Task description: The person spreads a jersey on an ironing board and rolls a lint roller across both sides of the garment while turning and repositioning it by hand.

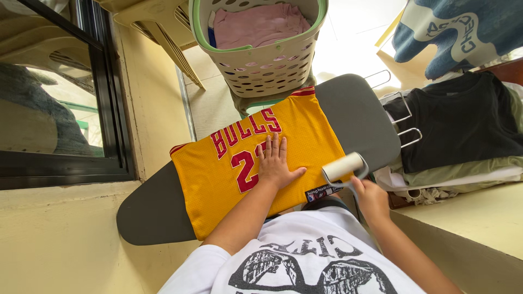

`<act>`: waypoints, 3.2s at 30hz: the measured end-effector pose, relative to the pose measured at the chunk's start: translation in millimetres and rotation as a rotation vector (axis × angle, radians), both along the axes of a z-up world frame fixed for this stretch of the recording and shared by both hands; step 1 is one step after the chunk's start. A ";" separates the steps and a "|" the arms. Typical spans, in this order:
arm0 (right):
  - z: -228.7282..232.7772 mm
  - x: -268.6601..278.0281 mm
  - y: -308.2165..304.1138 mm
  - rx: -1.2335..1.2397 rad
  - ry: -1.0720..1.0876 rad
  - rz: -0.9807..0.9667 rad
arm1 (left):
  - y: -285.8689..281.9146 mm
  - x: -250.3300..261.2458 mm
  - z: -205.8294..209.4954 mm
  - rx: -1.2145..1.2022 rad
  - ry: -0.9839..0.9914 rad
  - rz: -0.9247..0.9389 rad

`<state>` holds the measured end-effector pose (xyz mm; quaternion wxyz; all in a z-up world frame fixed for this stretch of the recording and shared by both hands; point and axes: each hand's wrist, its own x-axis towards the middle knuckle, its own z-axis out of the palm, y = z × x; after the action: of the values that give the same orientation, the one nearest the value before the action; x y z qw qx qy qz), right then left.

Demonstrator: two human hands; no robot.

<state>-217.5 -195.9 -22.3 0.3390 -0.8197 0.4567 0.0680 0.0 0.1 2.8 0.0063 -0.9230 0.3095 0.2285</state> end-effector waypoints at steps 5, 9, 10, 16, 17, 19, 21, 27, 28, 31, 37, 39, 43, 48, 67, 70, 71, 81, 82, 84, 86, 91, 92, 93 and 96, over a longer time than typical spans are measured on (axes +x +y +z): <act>-34.4 92.4 -29.5 0.017 -0.072 0.026 | 1.8 2.0 -4.0 -0.018 0.025 0.004; -25.5 64.4 -86.7 0.179 0.189 0.045 | 18.6 0.4 -14.8 -0.047 -0.005 -0.083; -17.8 52.0 -107.2 0.173 0.266 0.089 | 27.1 -1.5 -20.1 -0.040 0.024 -0.091; 27.9 80.7 -112.9 0.125 0.444 0.535 | 61.5 -8.6 -55.0 -0.327 -0.180 -0.127; 22.1 100.0 -83.9 0.140 0.474 0.682 | 64.8 -8.9 -56.2 -0.409 -0.086 -0.067; 1.8 133.3 -15.5 0.110 0.473 0.834 | 67.1 -7.3 -56.4 -0.433 -0.106 -0.072; -15.2 145.1 12.3 0.135 0.397 0.925 | 66.2 -8.0 -54.9 -0.462 -0.128 -0.077; -28.9 129.7 -122.6 0.169 0.526 0.755 | 61.4 -9.2 -52.6 -0.405 -0.113 -0.066; -21.4 123.9 -139.3 0.148 0.494 0.741 | 61.3 -9.5 -52.1 -0.397 -0.150 -0.080; -13.7 130.2 -95.0 0.104 0.507 0.804 | 60.3 -9.9 -49.1 -0.370 -0.157 -0.092; -25.7 134.2 -23.6 0.248 0.397 0.769 | 59.9 -9.6 -50.1 -0.400 -0.146 -0.076; -29.9 129.4 -79.0 0.171 0.520 0.760 | 56.7 -10.4 -44.2 -0.414 -0.127 -0.063; 11.1 119.6 -189.8 0.053 0.575 0.614 | 45.5 -9.4 -18.0 -0.072 -0.064 -0.074; 32.7 182.4 -82.0 -0.050 0.606 0.700 | 39.0 -6.1 3.3 0.029 0.027 -0.080; 14.0 234.0 4.7 0.199 0.289 0.581 | 37.9 -7.4 4.8 0.065 0.079 0.019; -28.9 243.5 -19.1 0.122 0.311 0.725 | 36.8 -6.1 4.0 0.075 0.075 0.042; -38.8 243.1 -49.0 0.085 0.377 0.748 | 38.3 -6.5 0.8 0.059 0.074 0.031; -12.8 253.7 -72.1 0.044 0.138 0.789 | 39.5 -6.3 -0.9 0.019 0.056 0.034; -22.7 255.4 -29.1 0.270 0.079 0.593 | 40.9 -7.2 2.9 0.039 0.078 0.042; -35.3 258.2 1.7 0.185 -0.041 0.599 | 30.9 -3.5 4.6 0.044 0.089 0.058; -43.7 249.4 0.5 0.368 0.040 0.386 | 32.4 -2.8 3.5 0.085 0.125 0.050; -27.6 138.6 -51.7 0.213 0.097 0.216 | 40.7 -5.7 -6.6 -0.034 0.020 0.022; -23.6 121.7 -49.3 0.152 0.028 0.157 | 40.5 -5.6 -7.5 -0.014 0.024 0.021; -23.0 124.6 -46.2 0.152 0.028 0.158 | 40.1 -4.8 -7.7 -0.014 0.024 0.022; -23.2 152.4 -21.9 0.120 -0.055 0.167 | 42.3 -4.9 -3.6 -0.020 0.033 0.023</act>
<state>-65.2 -217.8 -45.5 0.3931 -0.8347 0.3724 0.1006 -4.9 42.4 -0.8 -0.0106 -0.9226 0.3013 0.2408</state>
